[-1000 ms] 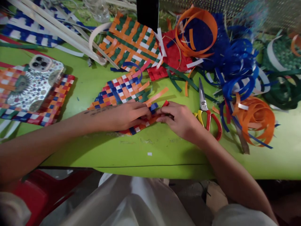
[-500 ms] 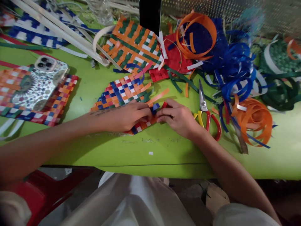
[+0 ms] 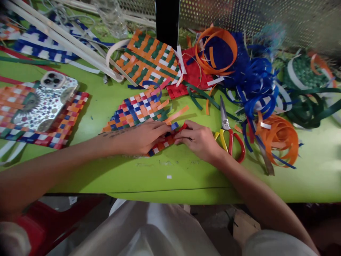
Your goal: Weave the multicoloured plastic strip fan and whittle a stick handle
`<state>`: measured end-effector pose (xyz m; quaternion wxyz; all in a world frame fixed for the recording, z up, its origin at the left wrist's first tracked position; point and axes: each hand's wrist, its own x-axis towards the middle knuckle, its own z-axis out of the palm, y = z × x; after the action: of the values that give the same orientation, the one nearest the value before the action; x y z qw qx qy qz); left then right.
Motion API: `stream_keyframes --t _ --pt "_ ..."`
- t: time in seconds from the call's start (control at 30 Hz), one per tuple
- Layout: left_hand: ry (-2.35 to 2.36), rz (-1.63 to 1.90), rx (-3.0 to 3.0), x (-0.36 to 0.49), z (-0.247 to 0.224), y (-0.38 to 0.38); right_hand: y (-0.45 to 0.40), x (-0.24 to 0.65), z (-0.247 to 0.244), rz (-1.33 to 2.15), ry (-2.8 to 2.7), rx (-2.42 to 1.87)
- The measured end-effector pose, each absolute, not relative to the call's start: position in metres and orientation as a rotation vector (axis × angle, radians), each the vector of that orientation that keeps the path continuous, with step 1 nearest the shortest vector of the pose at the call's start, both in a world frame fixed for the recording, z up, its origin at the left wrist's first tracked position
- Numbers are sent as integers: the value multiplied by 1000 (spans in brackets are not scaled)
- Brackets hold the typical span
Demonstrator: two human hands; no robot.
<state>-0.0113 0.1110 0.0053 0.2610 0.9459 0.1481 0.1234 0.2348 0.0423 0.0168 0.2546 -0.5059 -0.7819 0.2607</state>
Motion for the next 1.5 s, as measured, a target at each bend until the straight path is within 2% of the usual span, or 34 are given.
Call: stream_keyframes --t 0.37,0.8,1.33,1.5 --pt "430 226 2529 -12 13 112 41 245 17 747 -2198 -1281" --pt "467 277 2661 -9 4 104 32 234 16 497 -2220 -1399" --pt "471 288 2661 -8 5 104 29 229 14 412 -2262 -1401" --pt "487 264 2567 -9 14 108 31 236 21 575 -2231 -1362"
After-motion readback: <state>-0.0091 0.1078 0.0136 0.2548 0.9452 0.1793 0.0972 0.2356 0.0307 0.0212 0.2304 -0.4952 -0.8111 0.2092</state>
